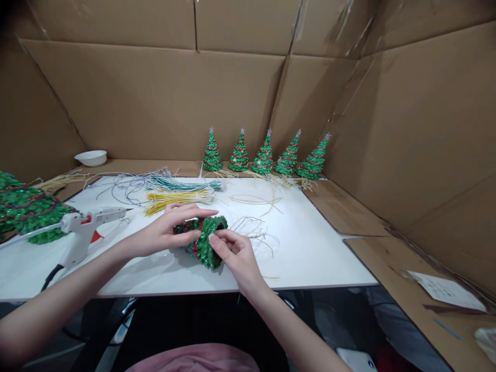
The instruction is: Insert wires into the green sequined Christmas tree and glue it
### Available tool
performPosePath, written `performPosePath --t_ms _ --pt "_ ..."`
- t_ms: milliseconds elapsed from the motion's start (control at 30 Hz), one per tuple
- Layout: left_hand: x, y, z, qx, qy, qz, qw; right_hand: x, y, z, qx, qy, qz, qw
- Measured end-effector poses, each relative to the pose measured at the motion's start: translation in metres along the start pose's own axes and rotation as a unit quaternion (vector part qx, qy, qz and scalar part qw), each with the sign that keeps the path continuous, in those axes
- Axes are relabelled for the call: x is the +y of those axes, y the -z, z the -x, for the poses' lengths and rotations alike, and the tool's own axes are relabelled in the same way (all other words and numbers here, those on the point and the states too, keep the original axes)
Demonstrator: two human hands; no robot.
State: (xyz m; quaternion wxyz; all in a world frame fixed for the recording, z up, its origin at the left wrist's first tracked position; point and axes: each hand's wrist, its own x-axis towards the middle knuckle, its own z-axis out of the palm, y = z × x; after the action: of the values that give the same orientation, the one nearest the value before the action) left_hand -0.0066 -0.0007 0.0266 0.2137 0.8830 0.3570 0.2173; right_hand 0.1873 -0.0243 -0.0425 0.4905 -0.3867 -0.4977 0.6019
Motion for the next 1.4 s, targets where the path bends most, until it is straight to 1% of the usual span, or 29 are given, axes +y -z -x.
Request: performPosePath --t_ms 67,167,300,533,733,933,1133,1400 --pt "0.002 0.006 -0.001 -0.013 -0.009 -0.024 1.0 0.0 0.001 0.0 0.003 -0.001 0.006 1.0" --pt "0.003 0.012 -0.004 -0.03 -0.017 -0.029 0.999 -0.001 0.002 0.0 0.006 -0.009 0.013 1.0" --pt "0.005 0.015 -0.007 -0.04 -0.025 -0.046 0.998 -0.002 0.002 0.001 0.002 -0.015 0.011 1.0" --pt "0.007 0.012 -0.007 -0.054 -0.025 -0.049 0.997 -0.002 0.001 0.0 -0.001 -0.005 0.007 1.0" --pt "0.008 0.007 -0.006 -0.041 -0.024 -0.086 0.995 -0.005 0.0 0.001 -0.001 0.005 0.009 1.0" --pt "0.007 0.002 -0.005 -0.024 -0.019 -0.1 0.995 -0.005 -0.001 0.002 0.0 -0.009 -0.007 1.0" --pt "0.009 0.003 -0.006 -0.025 -0.016 -0.086 0.996 -0.004 0.0 0.003 -0.006 -0.05 -0.034 0.998" --pt "0.008 0.003 -0.006 -0.035 -0.001 -0.075 0.997 -0.006 -0.001 0.002 -0.01 -0.05 -0.058 0.997"
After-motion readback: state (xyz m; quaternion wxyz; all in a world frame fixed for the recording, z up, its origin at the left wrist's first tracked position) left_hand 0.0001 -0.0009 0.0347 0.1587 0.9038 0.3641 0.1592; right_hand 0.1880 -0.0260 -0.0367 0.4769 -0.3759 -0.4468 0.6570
